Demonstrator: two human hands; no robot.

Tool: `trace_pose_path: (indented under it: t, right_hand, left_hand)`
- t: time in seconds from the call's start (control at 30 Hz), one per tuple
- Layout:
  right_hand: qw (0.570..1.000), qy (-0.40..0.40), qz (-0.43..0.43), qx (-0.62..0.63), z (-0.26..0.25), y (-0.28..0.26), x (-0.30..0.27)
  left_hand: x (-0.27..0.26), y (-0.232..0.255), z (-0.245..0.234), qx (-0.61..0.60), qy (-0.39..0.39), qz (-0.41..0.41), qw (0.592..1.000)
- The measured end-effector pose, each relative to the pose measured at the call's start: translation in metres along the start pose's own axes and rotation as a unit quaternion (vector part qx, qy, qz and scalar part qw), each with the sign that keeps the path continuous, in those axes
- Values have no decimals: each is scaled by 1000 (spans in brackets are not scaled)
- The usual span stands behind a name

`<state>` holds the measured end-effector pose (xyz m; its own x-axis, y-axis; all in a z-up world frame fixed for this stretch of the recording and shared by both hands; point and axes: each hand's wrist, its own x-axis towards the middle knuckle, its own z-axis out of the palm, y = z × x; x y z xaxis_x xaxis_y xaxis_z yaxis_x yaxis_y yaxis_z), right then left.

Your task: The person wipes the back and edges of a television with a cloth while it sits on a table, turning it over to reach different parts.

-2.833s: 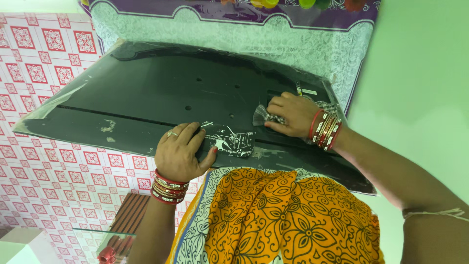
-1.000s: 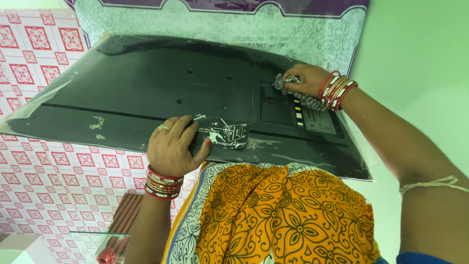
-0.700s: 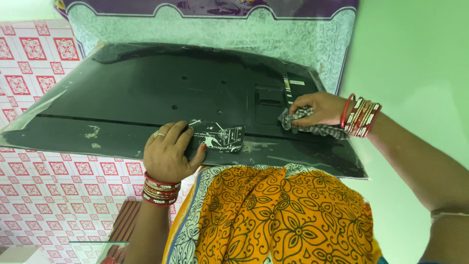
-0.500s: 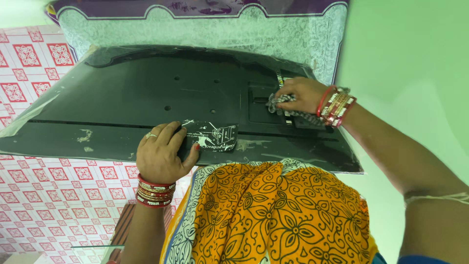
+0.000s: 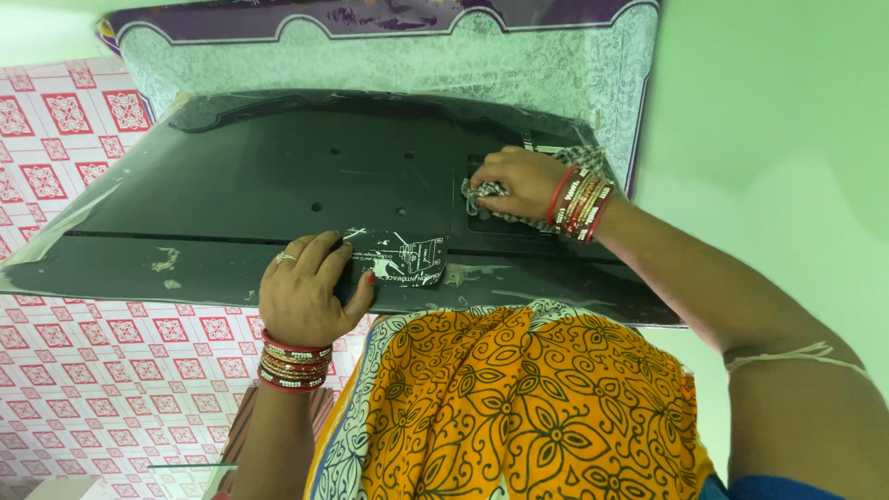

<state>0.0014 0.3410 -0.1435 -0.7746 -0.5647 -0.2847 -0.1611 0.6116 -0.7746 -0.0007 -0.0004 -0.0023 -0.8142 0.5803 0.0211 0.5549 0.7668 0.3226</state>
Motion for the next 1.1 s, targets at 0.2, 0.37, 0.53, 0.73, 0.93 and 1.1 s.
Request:
trace_pose_path:
  t: [0.2, 0.37, 0.53, 0.73, 0.93, 1.1]
  right_hand:
    - [968, -206, 111, 87, -37, 7, -47]
    - [945, -220, 201, 133, -46, 27, -92]
    - [967, -123, 127, 181, -28, 32, -104]
    - [964, -178, 180, 84, -22, 39, -97]
    - [960, 63, 170, -214, 12, 74, -75]
    - [962, -127, 237, 39, -9, 49, -81]
  left_hand:
    - [2, 1, -1, -1, -4, -6, 1000]
    - [2, 1, -2, 2, -1, -4, 1000]
    - [3, 2, -1, 5, -1, -4, 1000]
    - [5, 5, -2, 14, -10, -13, 1000]
    - [4, 4, -4, 8, -18, -12, 1000]
    - [6, 5, -3, 15, -22, -18, 999]
